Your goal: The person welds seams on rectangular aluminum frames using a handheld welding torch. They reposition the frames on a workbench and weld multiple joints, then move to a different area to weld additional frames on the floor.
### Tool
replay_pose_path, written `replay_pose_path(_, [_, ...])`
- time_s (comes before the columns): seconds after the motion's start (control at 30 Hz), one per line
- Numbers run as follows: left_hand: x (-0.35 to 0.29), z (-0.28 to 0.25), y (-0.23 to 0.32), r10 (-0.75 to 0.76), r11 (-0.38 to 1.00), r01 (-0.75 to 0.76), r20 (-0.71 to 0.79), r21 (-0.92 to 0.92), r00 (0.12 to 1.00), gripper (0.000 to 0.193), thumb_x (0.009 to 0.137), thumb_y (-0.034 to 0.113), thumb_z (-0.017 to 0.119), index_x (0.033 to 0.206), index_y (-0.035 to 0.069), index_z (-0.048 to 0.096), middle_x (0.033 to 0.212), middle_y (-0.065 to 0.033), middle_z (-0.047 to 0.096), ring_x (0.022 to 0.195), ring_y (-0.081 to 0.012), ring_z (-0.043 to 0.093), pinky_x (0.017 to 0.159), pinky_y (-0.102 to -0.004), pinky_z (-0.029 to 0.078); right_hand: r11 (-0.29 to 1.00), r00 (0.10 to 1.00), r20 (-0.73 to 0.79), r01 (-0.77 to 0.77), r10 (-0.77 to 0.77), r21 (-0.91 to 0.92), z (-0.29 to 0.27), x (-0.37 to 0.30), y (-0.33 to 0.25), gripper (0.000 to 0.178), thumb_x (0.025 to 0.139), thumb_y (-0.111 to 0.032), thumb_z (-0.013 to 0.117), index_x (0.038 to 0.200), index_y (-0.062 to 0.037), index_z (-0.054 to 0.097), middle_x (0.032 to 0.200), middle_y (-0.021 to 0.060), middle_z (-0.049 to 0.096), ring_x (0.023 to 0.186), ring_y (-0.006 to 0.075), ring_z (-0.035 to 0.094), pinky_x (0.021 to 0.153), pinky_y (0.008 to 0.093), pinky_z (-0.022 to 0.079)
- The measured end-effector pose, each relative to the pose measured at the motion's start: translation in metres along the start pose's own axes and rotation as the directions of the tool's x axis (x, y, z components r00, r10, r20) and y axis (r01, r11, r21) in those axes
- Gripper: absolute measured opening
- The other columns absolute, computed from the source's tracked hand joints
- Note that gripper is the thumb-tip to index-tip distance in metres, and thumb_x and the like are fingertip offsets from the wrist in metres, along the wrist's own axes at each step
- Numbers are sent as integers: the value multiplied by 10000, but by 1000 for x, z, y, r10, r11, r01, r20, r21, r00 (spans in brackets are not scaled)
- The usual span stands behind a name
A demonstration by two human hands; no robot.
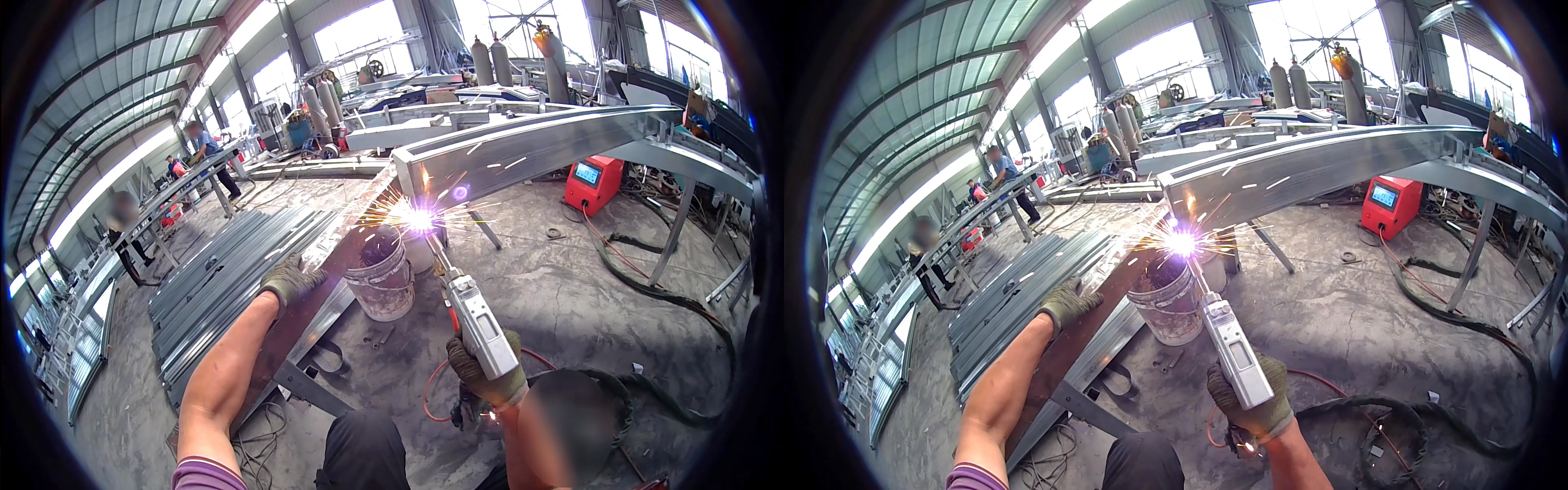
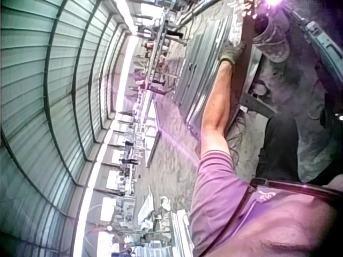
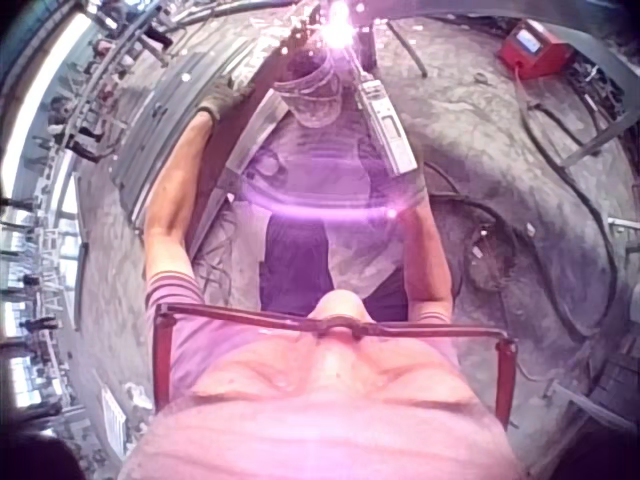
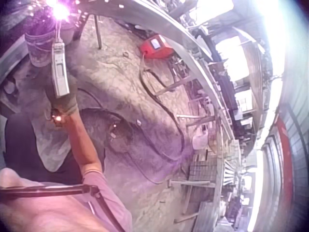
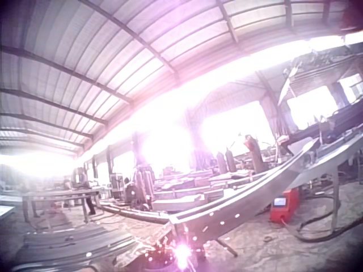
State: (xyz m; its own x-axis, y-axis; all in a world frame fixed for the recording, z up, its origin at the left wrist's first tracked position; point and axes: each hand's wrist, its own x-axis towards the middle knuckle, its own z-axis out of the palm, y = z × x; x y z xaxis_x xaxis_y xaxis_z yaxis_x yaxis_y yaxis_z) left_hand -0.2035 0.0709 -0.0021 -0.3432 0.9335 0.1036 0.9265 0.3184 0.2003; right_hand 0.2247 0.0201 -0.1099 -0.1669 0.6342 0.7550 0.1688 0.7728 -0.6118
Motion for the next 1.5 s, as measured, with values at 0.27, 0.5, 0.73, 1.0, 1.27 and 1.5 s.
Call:
replay_pose_path(0.27, [16, 15, -18, 34, 998, -30, -76, 60, 996, 1110, 836, 783, 796, 1563, -31, 591, 1489, -305, 687, 1398, -427, 667, 1167, -448, 516, 999, 999, -35, -42, 41, -17, 10, -10, 19, 149, 872, -162, 828, 977, -86, 754, 858, 136, 733, 722, 377, 734, 658, 454, 608])
replay_pose_path(0.5, [11, 8, -17, 11, 999, -9, -41, 39, 999, 1146, 840, 800, 784, 1590, -40, 568, 1535, -324, 648, 1437, -441, 632, 1200, -452, 489, 998, 996, -69, 59, -61, -34, -7, -1, 4, 191, 891, -89, 849, 1068, -47, 789, 865, 104, 776, 745, 263, 778, 696, 384, 626])
replay_pose_path(0.73, [5, 6, -9, -13, 998, 17, -57, 64, 998, 1124, 844, 801, 775, 1598, -7, 573, 1518, -316, 668, 1407, -443, 660, 1176, -463, 515, 998, 997, -76, 37, -32, 59, -12, 3, -9, 154, 861, -120, 824, 994, -68, 763, 867, 130, 737, 721, 369, 733, 662, 448, 611])
replay_pose_path(1.0, [3, 1, -5, -8, 999, 8, 3, 38, 1000, 1229, 847, 850, 743, 1626, -76, 527, 1621, -334, 578, 1532, -443, 551, 1283, -422, 417, 995, 999, -34, -27, 30, 98, -12, 2, -13, 163, 868, -126, 832, 1001, -56, 770, 884, 137, 755, 739, 365, 754, 686, 436, 627])
replay_pose_path(1.27, [12, 18, -19, 34, 996, -27, -94, 84, 995, 1042, 840, 766, 798, 1516, -11, 634, 1473, -292, 699, 1367, -417, 685, 1141, -450, 531, 997, 996, -70, 54, -50, 62, -13, 2, -6, 232, 892, -66, 867, 1107, -15, 798, 849, 81, 780, 742, 209, 769, 696, 357, 626])
replay_pose_path(1.5, [10, 11, -14, 22, 998, -18, -71, 60, 997, 1087, 836, 759, 792, 1556, -34, 602, 1513, -306, 672, 1415, -424, 655, 1178, -437, 510, 994, 995, -87, 65, -57, 84, -5, 14, -10, 250, 867, -63, 845, 1105, -15, 784, 855, 129, 764, 728, 333, 771, 691, 406, 635])
